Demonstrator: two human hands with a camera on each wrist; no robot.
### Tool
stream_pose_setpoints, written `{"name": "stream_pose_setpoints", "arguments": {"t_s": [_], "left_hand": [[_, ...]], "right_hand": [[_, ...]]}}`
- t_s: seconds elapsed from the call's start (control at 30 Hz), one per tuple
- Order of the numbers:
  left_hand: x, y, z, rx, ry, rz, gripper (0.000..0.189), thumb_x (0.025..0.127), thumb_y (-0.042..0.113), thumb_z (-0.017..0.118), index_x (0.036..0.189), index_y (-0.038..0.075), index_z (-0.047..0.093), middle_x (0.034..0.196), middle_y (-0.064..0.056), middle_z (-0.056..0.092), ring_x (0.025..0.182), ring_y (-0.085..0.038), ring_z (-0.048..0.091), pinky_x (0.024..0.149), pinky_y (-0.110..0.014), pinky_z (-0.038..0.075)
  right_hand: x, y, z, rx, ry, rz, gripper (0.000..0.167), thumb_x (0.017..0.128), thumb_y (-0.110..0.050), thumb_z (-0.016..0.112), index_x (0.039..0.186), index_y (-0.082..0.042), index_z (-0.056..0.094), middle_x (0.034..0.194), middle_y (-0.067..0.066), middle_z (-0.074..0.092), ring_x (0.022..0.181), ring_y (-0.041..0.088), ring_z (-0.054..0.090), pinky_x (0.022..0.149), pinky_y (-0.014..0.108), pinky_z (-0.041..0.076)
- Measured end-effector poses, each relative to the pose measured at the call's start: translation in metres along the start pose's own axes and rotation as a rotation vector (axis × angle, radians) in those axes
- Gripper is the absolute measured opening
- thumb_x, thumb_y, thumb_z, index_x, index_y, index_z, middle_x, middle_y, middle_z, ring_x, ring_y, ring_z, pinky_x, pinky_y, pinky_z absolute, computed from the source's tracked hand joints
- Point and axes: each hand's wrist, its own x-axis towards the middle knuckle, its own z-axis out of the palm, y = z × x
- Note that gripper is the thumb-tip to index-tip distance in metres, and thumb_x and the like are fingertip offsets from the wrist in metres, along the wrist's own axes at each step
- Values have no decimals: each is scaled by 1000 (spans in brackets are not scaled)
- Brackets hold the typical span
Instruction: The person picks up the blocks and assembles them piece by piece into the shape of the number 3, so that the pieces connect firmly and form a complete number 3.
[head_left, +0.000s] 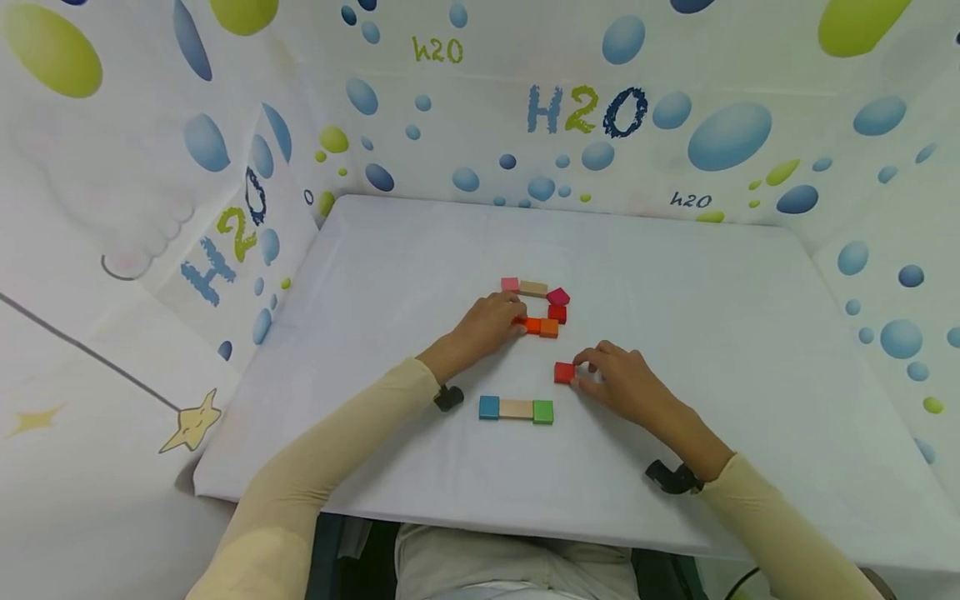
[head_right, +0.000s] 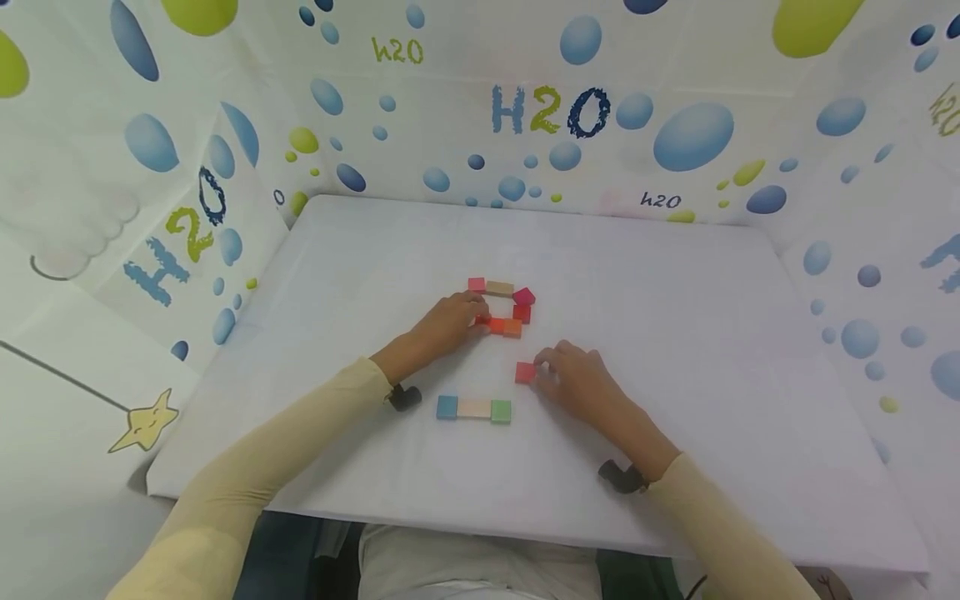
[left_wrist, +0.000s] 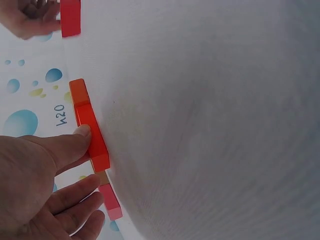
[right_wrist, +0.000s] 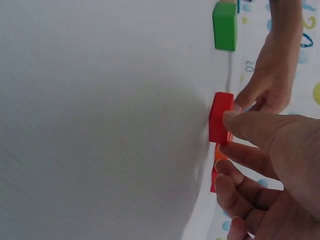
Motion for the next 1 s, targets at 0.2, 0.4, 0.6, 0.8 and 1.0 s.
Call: {"name": "stream_pose_setpoints", "arguments": {"t_s": [0.2, 0.4, 0.6, 0.8, 1.0], "left_hand": [[-1, 1, 0, -14, -15, -8, 28, 103, 26, 71, 127, 12, 73, 140, -10, 64, 131, -27, 57, 114, -44, 49], [-1, -1, 0, -8, -12, -6, 28, 103, 27, 71, 127, 12, 73, 140, -9, 64, 132, -27, 57, 114, -44, 49], [-1, -2, -1, -1, -7, 6, 28, 103, 26, 71, 127, 13, 73, 140, -9, 64, 131, -27, 58, 114, -44, 49], [-2, -1, -2, -7, -5, 4, 28, 102, 26, 72, 127, 13, 73, 140, -9, 65, 131, -27, 59, 114, -44, 49], [-2, -1, -3, -15, -6, 6, 28, 102, 26, 72, 126, 13, 73, 139, -9, 65, 130, -27, 59, 113, -44, 50]], "right_hand": [[21, 6, 3, 21, -17, 36, 35, 94, -23, 80, 125, -11, 72, 104, 9, 70, 92, 24, 67, 87, 50, 55], [37, 8, 3, 76, -49, 88, 37, 96, -24, 78, 129, -11, 70, 105, 11, 70, 92, 25, 67, 84, 43, 61], [43, 9, 0, 103, -73, 116, 38, 98, -25, 76, 132, -10, 68, 107, 12, 70, 94, 25, 67, 84, 42, 61], [46, 11, -2, 106, -71, 127, 38, 99, -25, 75, 133, -10, 67, 107, 13, 70, 96, 27, 65, 92, 54, 53], [47, 13, 0, 127, -67, 126, 41, 99, -26, 75, 135, -10, 66, 107, 13, 70, 95, 27, 64, 89, 50, 55]]}}
